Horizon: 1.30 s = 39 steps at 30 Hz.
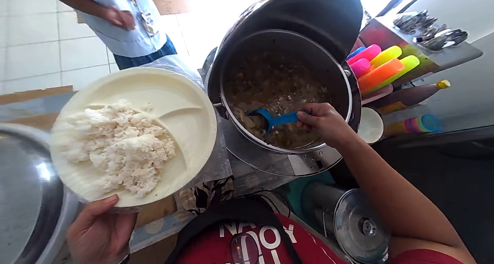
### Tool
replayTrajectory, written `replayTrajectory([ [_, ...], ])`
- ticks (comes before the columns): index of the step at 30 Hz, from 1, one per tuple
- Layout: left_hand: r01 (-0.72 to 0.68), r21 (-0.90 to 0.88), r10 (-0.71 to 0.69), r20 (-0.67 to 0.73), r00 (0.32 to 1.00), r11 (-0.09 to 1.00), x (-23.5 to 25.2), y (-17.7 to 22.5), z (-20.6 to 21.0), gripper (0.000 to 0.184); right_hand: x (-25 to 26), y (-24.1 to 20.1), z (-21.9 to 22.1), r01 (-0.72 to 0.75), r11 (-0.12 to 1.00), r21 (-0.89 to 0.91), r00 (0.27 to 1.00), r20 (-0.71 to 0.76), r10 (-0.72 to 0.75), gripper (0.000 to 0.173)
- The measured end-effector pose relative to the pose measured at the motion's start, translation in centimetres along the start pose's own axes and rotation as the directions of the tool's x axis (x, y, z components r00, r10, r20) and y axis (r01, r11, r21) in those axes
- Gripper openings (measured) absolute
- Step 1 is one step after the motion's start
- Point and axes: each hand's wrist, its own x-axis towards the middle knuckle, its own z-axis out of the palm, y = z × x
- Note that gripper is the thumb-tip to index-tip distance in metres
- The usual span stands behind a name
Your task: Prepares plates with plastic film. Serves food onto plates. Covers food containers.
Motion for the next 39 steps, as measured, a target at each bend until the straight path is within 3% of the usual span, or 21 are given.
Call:
replayTrajectory([
  [5,0.001,-0.01,-0.002,-0.014,1.0,1.0,-0.3,0.1,-0.3,0.024,0.8,1.6,-1.6,-0.17,0.968,0.183,0.978,-0.085,0.188,0.022],
  [9,-0.002,-0.007,0.001,-0.036,0.999,1.0,-0.4,0.1,-0.4,0.025,1.5,2.3,-2.8,-0.211,0.935,0.284,0.96,-0.121,0.254,0.022],
  [14,-0.003,0.009,0.003,-0.053,0.999,1.0,-0.6,0.1,0.1,0.022,1.5,2.5,-3.5,-0.144,0.932,0.331,0.967,-0.154,0.204,0.023],
  [20,0.026,0.044,-0.022,-0.083,0.996,0.999,-0.6,-0.2,0.8,0.023,0.8,2.1,-2.8,0.004,0.974,0.225,0.981,-0.19,0.04,0.023],
  [25,0.072,0.026,-0.068,-0.136,0.988,0.997,-0.8,-0.6,1.9,0.026,0.8,1.4,-2.7,-0.088,0.938,0.335,0.956,-0.235,0.174,0.023],
  [28,0.089,0.023,-0.084,-0.171,0.982,0.996,-1.1,-0.6,3.0,0.029,0.7,-0.3,-2.6,-0.056,0.895,0.443,0.938,-0.285,0.2,0.024],
  [31,0.131,-0.009,-0.131,-0.15,0.98,0.991,-1.1,-0.9,3.5,0.028,0.2,-2.9,-2.1,0.034,0.869,0.494,0.95,-0.286,0.125,0.028],
  [39,0.21,-0.068,-0.215,-0.081,0.973,0.975,-1.3,-1.6,5.5,0.033,0.4,-9.0,2.6,0.148,0.861,0.486,0.985,-0.146,-0.087,0.029],
])
